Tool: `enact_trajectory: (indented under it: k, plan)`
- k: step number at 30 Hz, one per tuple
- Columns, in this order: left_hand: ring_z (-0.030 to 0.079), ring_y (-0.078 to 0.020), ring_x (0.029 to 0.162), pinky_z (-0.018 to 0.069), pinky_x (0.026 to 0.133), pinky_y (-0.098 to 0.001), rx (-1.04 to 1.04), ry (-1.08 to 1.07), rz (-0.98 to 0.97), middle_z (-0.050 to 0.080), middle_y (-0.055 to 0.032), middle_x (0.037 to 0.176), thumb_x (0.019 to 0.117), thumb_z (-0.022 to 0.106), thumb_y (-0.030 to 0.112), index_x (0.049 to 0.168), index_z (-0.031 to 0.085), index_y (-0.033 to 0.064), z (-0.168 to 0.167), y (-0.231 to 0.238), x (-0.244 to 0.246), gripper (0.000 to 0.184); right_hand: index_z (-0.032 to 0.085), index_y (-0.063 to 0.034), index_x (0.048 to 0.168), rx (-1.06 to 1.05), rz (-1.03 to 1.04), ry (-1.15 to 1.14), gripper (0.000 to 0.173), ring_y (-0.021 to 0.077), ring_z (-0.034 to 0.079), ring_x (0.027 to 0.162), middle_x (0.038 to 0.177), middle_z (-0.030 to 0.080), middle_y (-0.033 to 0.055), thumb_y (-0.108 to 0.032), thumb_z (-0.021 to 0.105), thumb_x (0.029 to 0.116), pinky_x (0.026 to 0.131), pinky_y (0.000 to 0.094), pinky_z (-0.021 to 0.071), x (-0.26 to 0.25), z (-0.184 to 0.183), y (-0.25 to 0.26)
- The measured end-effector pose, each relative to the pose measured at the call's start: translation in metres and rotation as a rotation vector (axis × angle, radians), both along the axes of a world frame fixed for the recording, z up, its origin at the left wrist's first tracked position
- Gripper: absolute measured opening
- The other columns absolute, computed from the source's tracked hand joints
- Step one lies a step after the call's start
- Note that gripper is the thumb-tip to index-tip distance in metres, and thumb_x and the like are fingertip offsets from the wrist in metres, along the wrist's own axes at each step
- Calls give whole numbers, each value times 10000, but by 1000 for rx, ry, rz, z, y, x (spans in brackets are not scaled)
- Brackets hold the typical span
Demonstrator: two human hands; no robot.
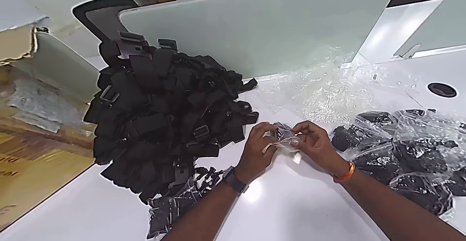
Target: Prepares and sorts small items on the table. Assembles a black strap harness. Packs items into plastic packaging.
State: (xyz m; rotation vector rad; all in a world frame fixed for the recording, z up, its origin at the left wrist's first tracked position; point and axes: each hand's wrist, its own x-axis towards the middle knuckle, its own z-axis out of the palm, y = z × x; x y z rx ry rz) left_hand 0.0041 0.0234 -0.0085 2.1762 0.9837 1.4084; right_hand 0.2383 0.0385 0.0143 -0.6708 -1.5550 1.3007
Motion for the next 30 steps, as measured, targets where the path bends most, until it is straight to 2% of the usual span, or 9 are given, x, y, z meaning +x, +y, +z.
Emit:
enact_trajectory:
  k: [2, 3, 6, 9, 12, 17, 23, 25, 30]
  plan:
    - [666, -188, 1165, 551, 1019, -386, -86, -298, -123, 721, -123, 1177, 1001, 630, 111, 1032, 696, -38, 3, -1, 1, 166, 551, -86, 1253, -56, 136, 117, 326, 118, 679, 687, 1000, 716, 63, -266, 661, 1005, 588, 257, 586, 5, 7, -1]
    - [708, -102, 1000, 598, 901, -320, -171, -417, -133, 746, -46, 1054, 999, 623, 87, 1039, 668, -17, 5, -4, 2, 120, 552, -110, 1263, -85, 169, 137, 362, 104, 667, 638, 955, 721, 53, -375, 617, 1025, 570, 243, 579, 6, 8, -1]
    - [644, -32, 661, 559, 635, -226, -420, -514, -90, 696, 41, 772, 992, 590, 25, 1031, 614, 12, 13, -7, 6, 48, 569, -82, 1244, -100, 127, 30, 495, 86, 644, 700, 959, 691, 4, -528, 500, 1041, 603, 238, 547, 6, 0, 3]
    - [563, -30, 544, 505, 538, -203, -552, -452, -15, 625, 46, 668, 968, 622, 46, 1035, 640, -2, 15, -6, 7, 84, 533, -33, 1316, -167, 175, -56, 629, 153, 682, 915, 1096, 668, 44, -578, 545, 1001, 740, 326, 601, 2, -6, 5]
    - [515, -39, 503, 469, 504, -211, -595, -332, 45, 575, 41, 618, 957, 651, 103, 1044, 661, 8, 10, -6, 7, 129, 528, -8, 1325, -232, 216, -60, 514, 170, 700, 881, 1014, 682, 55, -385, 644, 995, 771, 357, 620, -2, -4, 2]
    - [537, -49, 502, 485, 508, -218, -700, -238, 4, 609, 23, 641, 940, 667, 118, 1126, 654, 10, 13, -9, 7, 216, 600, 0, 1208, -241, 128, -212, 304, 115, 679, 764, 939, 702, 49, 10, 675, 914, 693, 263, 589, 0, 0, 4]
    - [647, -75, 618, 561, 597, -239, -775, -360, -98, 700, -19, 758, 945, 644, 10, 1113, 643, -44, 15, -1, 0, 177, 575, -49, 1254, -208, 337, -404, 395, 69, 645, 768, 936, 663, 15, 7, 670, 875, 692, 232, 558, 13, 6, 13]
    - [661, -85, 651, 571, 616, -241, -739, -349, -78, 703, -37, 795, 936, 668, 20, 1079, 650, -38, 12, -2, 3, 155, 567, -53, 1257, -203, 340, -387, 353, 68, 637, 725, 873, 658, 0, -78, 699, 930, 678, 231, 556, 13, 6, 12]
    - [668, -78, 674, 579, 639, -234, -711, -361, -145, 708, -28, 825, 934, 665, -7, 1096, 640, -38, 13, -4, 3, 167, 643, -35, 1104, -161, 197, -325, 168, 49, 643, 732, 888, 679, -3, -103, 684, 955, 673, 209, 554, 7, 0, 8]
